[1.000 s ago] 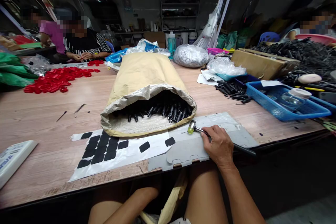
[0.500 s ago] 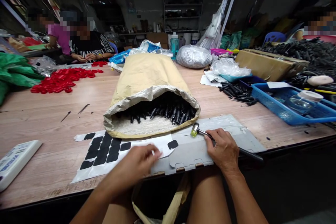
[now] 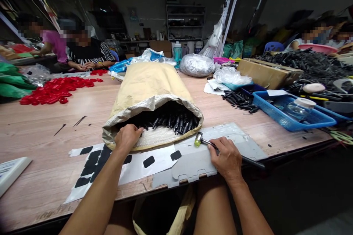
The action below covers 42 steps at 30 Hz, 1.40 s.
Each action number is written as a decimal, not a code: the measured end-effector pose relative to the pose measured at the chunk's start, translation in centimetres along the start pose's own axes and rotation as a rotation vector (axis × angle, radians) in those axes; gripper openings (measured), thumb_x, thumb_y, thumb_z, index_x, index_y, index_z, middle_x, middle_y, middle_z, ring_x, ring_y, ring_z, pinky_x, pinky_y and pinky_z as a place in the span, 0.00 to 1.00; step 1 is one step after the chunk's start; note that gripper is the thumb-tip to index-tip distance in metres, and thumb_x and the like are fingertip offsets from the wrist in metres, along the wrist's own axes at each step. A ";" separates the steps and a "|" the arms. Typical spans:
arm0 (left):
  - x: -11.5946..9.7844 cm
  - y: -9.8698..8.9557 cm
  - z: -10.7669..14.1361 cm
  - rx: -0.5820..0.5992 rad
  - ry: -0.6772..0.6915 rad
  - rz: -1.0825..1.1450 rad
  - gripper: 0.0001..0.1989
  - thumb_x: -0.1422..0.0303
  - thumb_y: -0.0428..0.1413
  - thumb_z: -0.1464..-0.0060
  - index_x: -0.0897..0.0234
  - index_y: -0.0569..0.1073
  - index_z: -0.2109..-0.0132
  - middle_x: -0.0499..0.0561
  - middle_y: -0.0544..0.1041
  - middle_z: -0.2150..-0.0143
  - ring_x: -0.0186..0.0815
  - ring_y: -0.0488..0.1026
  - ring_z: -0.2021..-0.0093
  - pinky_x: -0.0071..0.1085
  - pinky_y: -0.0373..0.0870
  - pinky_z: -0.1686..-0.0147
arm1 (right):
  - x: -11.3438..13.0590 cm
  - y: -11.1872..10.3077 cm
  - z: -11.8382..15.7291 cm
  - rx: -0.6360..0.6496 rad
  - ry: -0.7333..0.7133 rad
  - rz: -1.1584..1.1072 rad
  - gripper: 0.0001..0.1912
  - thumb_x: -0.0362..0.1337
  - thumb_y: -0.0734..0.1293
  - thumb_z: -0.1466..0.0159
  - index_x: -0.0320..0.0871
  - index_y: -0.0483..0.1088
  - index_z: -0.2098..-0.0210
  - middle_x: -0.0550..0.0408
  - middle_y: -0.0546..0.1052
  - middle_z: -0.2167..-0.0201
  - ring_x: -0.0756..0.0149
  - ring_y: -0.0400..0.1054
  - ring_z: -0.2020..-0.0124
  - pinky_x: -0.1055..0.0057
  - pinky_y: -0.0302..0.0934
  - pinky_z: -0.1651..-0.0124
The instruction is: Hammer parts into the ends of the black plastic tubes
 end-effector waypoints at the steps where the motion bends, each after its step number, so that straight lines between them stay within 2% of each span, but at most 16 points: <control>1: 0.2 -0.1 0.4 0.008 0.016 0.004 0.14 0.57 0.57 0.43 0.62 0.80 0.62 0.64 0.82 0.55 0.57 0.78 0.53 0.41 0.68 0.62 | 0.0 0.0 0.0 -0.001 -0.002 -0.001 0.08 0.41 0.66 0.34 0.48 0.77 0.58 0.55 0.77 0.64 0.60 0.67 0.61 0.65 0.60 0.57; 4: 0.0 -0.5 2.5 0.021 0.139 0.065 0.10 0.60 0.57 0.46 0.58 0.79 0.63 0.55 0.81 0.64 0.49 0.77 0.60 0.34 0.63 0.68 | 0.0 0.1 0.0 0.000 -0.007 0.000 0.09 0.41 0.66 0.34 0.48 0.77 0.58 0.55 0.77 0.64 0.60 0.67 0.61 0.65 0.60 0.56; 7: -1.9 -0.1 5.9 0.078 0.391 0.172 0.07 0.61 0.58 0.47 0.58 0.76 0.64 0.48 0.76 0.71 0.39 0.73 0.68 0.31 0.58 0.71 | -0.2 0.3 0.0 0.001 -0.002 0.000 0.09 0.41 0.66 0.34 0.48 0.77 0.58 0.55 0.77 0.65 0.60 0.67 0.62 0.65 0.60 0.57; 10: -3.8 1.0 9.2 0.143 0.627 0.260 0.04 0.65 0.59 0.48 0.59 0.75 0.65 0.46 0.75 0.67 0.35 0.70 0.68 0.30 0.60 0.69 | -0.3 0.3 0.1 0.000 0.007 -0.010 0.10 0.42 0.66 0.34 0.48 0.77 0.58 0.55 0.76 0.65 0.60 0.67 0.62 0.65 0.60 0.57; 12: -4.4 1.9 10.5 0.166 0.698 0.313 0.03 0.68 0.59 0.48 0.60 0.75 0.64 0.47 0.74 0.64 0.35 0.70 0.66 0.30 0.62 0.66 | -0.3 0.3 0.1 0.004 0.009 -0.014 0.10 0.41 0.66 0.34 0.48 0.77 0.57 0.55 0.76 0.65 0.60 0.67 0.62 0.65 0.60 0.57; 15: -4.2 3.1 11.1 0.165 0.711 0.392 0.04 0.69 0.58 0.46 0.59 0.74 0.62 0.47 0.73 0.63 0.36 0.70 0.64 0.31 0.63 0.63 | -0.2 0.3 0.0 0.014 0.006 -0.012 0.11 0.41 0.66 0.34 0.48 0.77 0.56 0.54 0.76 0.64 0.60 0.67 0.61 0.65 0.60 0.56; 20: -3.6 3.6 11.2 0.133 0.737 0.492 0.06 0.69 0.59 0.45 0.59 0.75 0.58 0.48 0.74 0.62 0.38 0.71 0.59 0.33 0.65 0.58 | -0.2 0.5 -0.2 0.057 -0.009 -0.011 0.10 0.42 0.65 0.33 0.48 0.76 0.57 0.54 0.76 0.64 0.59 0.67 0.62 0.64 0.60 0.56; 23: -3.4 3.9 11.1 0.160 0.735 0.522 0.06 0.69 0.61 0.45 0.59 0.76 0.58 0.48 0.75 0.61 0.38 0.71 0.59 0.33 0.65 0.58 | 0.6 -0.5 -0.3 0.032 0.011 -0.060 0.10 0.41 0.63 0.31 0.47 0.75 0.58 0.52 0.77 0.63 0.58 0.68 0.60 0.62 0.62 0.54; 27: -3.5 3.7 11.1 0.156 0.731 0.519 0.09 0.69 0.63 0.48 0.59 0.76 0.58 0.48 0.75 0.61 0.38 0.71 0.59 0.33 0.65 0.58 | 4.0 -3.1 -0.5 -0.049 0.077 -0.322 0.10 0.41 0.62 0.30 0.47 0.74 0.55 0.50 0.77 0.60 0.59 0.72 0.57 0.63 0.65 0.53; 30: -3.6 3.6 11.1 0.153 0.724 0.506 0.06 0.66 0.63 0.46 0.59 0.77 0.60 0.48 0.76 0.62 0.38 0.71 0.60 0.33 0.65 0.59 | 8.3 -3.6 -0.4 0.022 0.053 -0.526 0.11 0.40 0.62 0.29 0.47 0.74 0.54 0.49 0.77 0.60 0.59 0.73 0.56 0.63 0.68 0.52; 34: -3.6 3.8 11.0 0.162 0.729 0.517 0.05 0.67 0.63 0.46 0.59 0.78 0.61 0.47 0.76 0.63 0.38 0.71 0.60 0.33 0.64 0.58 | 12.5 -2.9 0.3 0.116 0.024 -0.596 0.14 0.38 0.60 0.28 0.48 0.74 0.49 0.50 0.78 0.60 0.61 0.73 0.57 0.65 0.69 0.53; 39: -3.5 4.0 10.8 0.157 0.737 0.537 0.06 0.69 0.64 0.48 0.59 0.79 0.60 0.47 0.76 0.63 0.38 0.71 0.58 0.33 0.64 0.57 | 14.3 -1.6 1.4 0.171 -0.001 -0.552 0.17 0.36 0.59 0.28 0.50 0.72 0.44 0.51 0.77 0.60 0.62 0.73 0.58 0.68 0.69 0.55; 42: -3.4 4.0 10.9 0.169 0.739 0.557 0.06 0.70 0.64 0.48 0.59 0.79 0.60 0.48 0.76 0.63 0.38 0.71 0.58 0.33 0.64 0.57 | 14.7 -1.6 1.4 0.173 -0.008 -0.520 0.18 0.35 0.59 0.28 0.51 0.72 0.42 0.52 0.76 0.61 0.63 0.73 0.60 0.68 0.68 0.56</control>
Point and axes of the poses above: each hand's wrist, its own z-axis away from the middle knuckle, its own y-axis out of the palm, x = y × z, the point moved 9 cm from there along -z, towards the middle knuckle
